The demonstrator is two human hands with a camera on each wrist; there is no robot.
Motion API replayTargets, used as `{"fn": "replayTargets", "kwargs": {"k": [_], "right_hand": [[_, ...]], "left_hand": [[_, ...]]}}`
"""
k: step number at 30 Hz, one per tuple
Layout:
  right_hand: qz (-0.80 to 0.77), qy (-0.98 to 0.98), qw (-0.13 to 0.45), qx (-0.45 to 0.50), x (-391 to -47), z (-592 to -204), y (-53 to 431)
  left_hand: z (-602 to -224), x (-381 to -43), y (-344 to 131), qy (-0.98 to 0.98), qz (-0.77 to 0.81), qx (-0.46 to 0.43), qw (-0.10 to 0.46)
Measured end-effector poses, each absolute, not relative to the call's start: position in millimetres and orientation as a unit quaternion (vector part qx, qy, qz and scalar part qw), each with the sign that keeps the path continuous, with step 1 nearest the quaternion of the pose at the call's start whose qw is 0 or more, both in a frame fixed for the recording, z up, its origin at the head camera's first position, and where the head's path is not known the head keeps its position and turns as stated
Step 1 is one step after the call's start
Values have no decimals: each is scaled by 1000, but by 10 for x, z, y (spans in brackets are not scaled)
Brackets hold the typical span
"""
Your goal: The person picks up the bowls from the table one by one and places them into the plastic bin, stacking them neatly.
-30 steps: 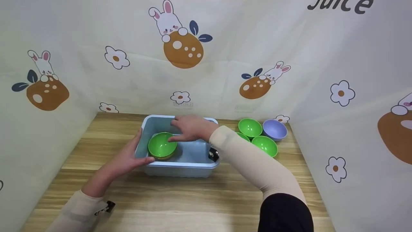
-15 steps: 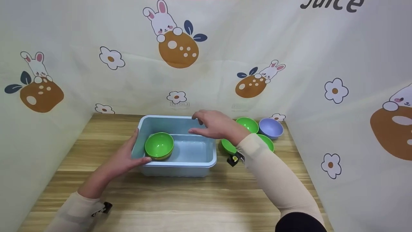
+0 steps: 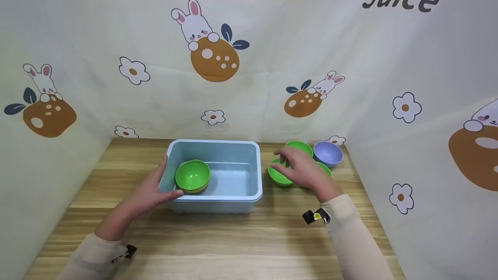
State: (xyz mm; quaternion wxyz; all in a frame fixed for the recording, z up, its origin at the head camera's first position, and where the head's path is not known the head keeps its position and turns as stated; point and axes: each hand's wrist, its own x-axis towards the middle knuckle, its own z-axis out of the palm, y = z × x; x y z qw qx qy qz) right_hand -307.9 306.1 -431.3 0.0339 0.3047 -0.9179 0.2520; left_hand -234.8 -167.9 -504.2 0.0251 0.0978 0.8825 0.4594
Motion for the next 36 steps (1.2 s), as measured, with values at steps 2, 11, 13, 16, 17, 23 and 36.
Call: {"fn": "replayTargets", "kwargs": {"k": [2,11,13,16,17,23,36], "right_hand": [[262,-917,47,296,-3037,-4399,3186],[304,-920,81,235,-2845,-4738,3647],[311,-919,91,224,-2812,-4804,3731],[318,-919,107,207,-2771,-4892,3834],[320,-919,110,200,-2761,-4920,3864],[332,-923,128,146,-2733,-5047,3961],[242,-956,159,36,-2787,-5369,4028]], "left_hand": [[-5048,-2345,-1681,883,459,98,23],[-5031,-2344,-1679,885,455,98,25],[-5023,-2345,-1679,887,451,96,25],[-5020,-2346,-1686,888,448,95,27],[-5021,-2348,-1687,888,449,93,28],[-5034,-2360,-1692,886,453,93,27],[-5032,-2333,-1702,908,405,105,9]]}}
